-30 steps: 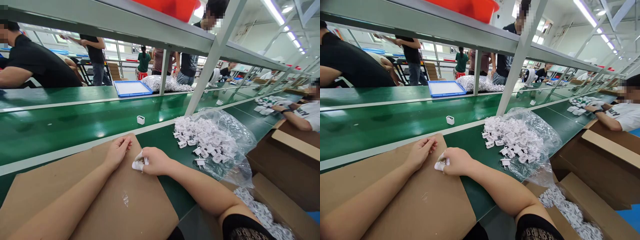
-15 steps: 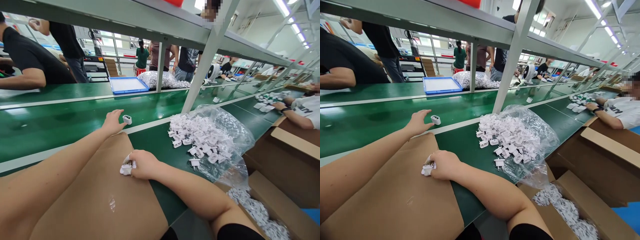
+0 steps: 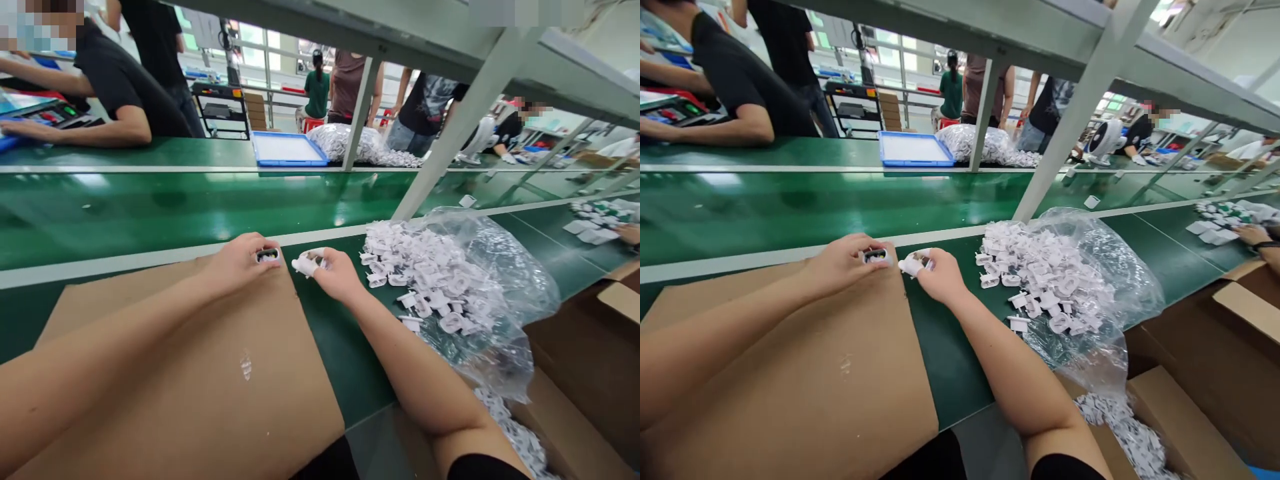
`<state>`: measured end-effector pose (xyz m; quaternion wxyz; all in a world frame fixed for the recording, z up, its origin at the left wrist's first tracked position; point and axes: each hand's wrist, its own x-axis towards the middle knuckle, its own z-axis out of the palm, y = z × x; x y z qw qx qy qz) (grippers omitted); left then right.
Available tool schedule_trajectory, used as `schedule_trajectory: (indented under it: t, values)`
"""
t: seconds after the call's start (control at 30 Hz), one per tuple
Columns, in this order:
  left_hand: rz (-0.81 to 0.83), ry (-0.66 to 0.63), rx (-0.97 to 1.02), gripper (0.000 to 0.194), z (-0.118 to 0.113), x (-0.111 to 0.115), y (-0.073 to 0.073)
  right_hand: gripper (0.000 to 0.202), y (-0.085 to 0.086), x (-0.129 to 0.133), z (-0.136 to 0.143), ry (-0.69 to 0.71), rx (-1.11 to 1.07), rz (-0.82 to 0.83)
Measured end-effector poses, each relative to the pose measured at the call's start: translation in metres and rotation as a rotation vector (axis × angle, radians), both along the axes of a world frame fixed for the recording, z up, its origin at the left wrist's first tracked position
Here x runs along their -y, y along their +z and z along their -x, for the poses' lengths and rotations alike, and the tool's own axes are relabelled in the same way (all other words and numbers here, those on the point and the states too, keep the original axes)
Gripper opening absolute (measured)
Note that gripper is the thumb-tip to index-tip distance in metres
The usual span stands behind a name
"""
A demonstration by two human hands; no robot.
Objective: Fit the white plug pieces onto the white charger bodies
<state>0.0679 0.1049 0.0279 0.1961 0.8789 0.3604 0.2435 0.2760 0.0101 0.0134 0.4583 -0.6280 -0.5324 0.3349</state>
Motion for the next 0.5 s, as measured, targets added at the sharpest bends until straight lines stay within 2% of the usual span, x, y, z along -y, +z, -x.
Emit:
schedule_trajectory:
  t: [0.1,0.23,0.3,0.4,0.5]
  values:
    - [0.096,-0.001,0.006,0.033,0.016,0.041,-0.011,0.037,0.002,0.001,0.007,0.049,-0.261,0.119]
    - [0.306,0.054,0.209,0.055,0.028,0.069,-0.026,0.039,0.005,0.011,0.028,0.102,-0.342,0.167]
    - [0.399,0.067,0.298,0.054,0.03,0.074,-0.033,0.034,0.005,0.017,0.038,0.123,-0.245,0.059]
    - [0.445,0.063,0.335,0.038,0.032,0.074,-0.039,0.025,0.004,0.026,0.05,0.173,0.126,-0.219]
    - [0.434,0.06,0.342,0.036,0.033,0.073,-0.042,0.036,0.004,0.031,0.055,0.252,0.457,-0.344]
